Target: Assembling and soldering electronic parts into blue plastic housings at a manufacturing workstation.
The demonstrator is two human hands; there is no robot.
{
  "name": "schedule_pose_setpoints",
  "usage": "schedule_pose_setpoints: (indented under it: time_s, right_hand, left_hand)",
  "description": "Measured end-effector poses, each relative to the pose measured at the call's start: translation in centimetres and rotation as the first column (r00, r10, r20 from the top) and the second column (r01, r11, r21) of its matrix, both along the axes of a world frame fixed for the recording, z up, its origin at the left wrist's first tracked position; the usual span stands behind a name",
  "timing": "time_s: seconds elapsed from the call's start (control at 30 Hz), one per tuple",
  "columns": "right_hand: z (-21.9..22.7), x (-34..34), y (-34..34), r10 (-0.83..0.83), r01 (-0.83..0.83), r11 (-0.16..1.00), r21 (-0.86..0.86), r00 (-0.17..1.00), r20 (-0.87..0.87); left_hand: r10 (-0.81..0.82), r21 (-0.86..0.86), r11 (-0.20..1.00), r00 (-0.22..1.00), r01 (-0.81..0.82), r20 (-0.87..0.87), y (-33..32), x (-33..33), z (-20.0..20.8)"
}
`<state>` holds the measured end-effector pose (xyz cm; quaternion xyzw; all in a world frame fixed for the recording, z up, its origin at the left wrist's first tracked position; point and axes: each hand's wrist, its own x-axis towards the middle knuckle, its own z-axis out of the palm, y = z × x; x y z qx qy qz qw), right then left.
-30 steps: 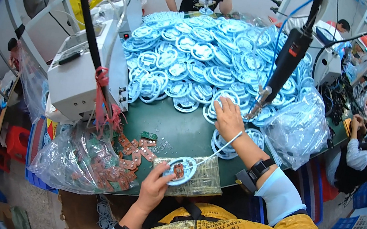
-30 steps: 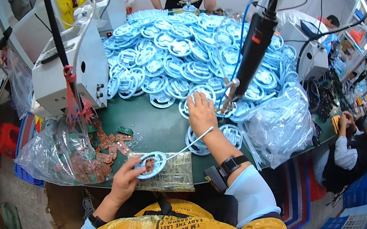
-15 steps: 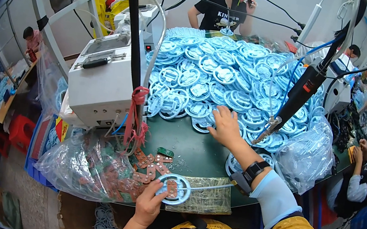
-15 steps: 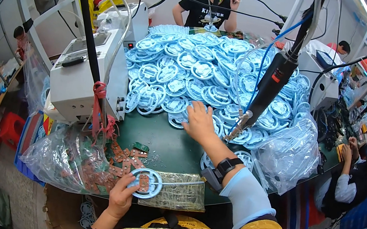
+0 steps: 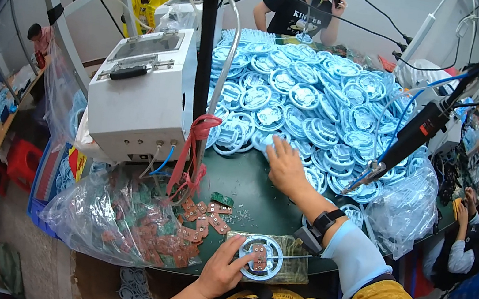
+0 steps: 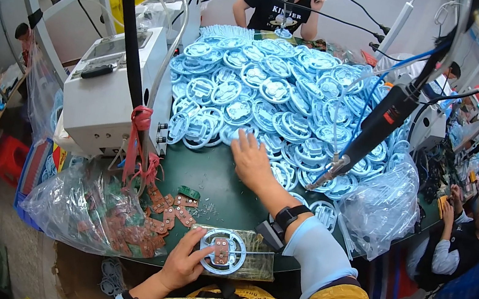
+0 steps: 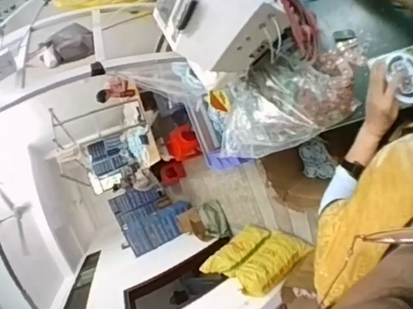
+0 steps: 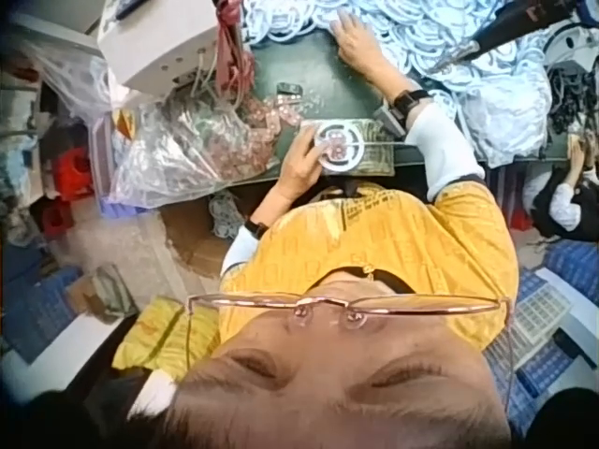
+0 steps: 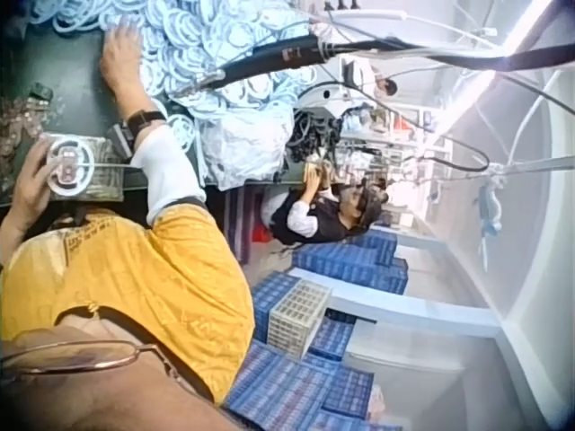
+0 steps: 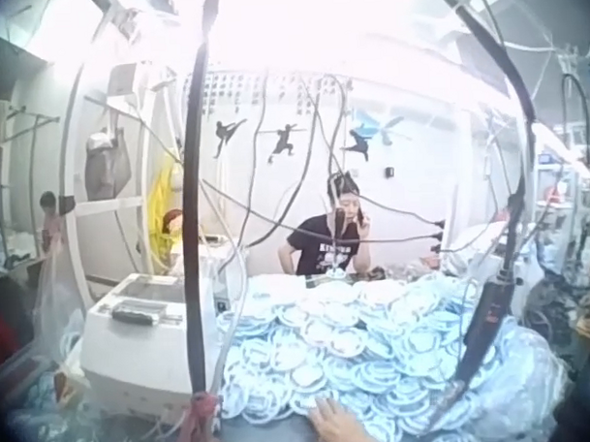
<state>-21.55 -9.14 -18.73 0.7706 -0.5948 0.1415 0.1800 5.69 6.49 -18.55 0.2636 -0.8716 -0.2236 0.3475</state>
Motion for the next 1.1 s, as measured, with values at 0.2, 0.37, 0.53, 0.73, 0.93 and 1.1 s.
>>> schedule_pose_setpoints:
  time_s: [0.2, 0.37, 0.53, 0.73, 0.93, 1.1]
  right_hand:
    - [2.4, -2.4, -2.5, -0.137, 0.165, 0.981, -0.105, 0.962, 0.235]
    - [0.9, -4.2, -3.5, -0.134, 0.158, 0.948, -0.275, 0.986, 0.102]
    - [4.4, -2.7, 0.1, -0.112, 0.204, 0.978, -0.041, 0.683, 0.721]
    - [6.2, -1.8, 10.8, -0.433, -0.441, 0.772, 0.457, 0.161, 0.887]
    - [4.7, 0.8, 14.8, -0.248, -0.541, 0.597, 0.592, 0.578, 0.778]
    - [5.4, 2.4, 18.5, 0.063, -0.334, 0.829, 0.449, 0.853, 0.517]
  left_hand:
    - [0.006, 0.126, 0.992, 1.000, -0.006, -0.005, -0.4, 1.4, 0.0]
    - [0.145, 0.092, 0.986, 0.987, -0.139, -0.066, 0.0, 1.9, 0.0]
    - [0.266, 0.702, 0.703, 0.958, -0.118, -0.105, 0.6, 0.7, 0.4]
    - [0.207, 0.898, 0.439, 0.975, -0.017, -0.083, 0.4, -0.8, -0.5]
    - [0.123, 0.933, 0.360, 0.990, 0.017, -0.066, 0.4, -2.5, 0.3]
    - [0.138, 0.952, 0.306, 0.987, 0.035, -0.080, 0.7, -2.4, 0.2]
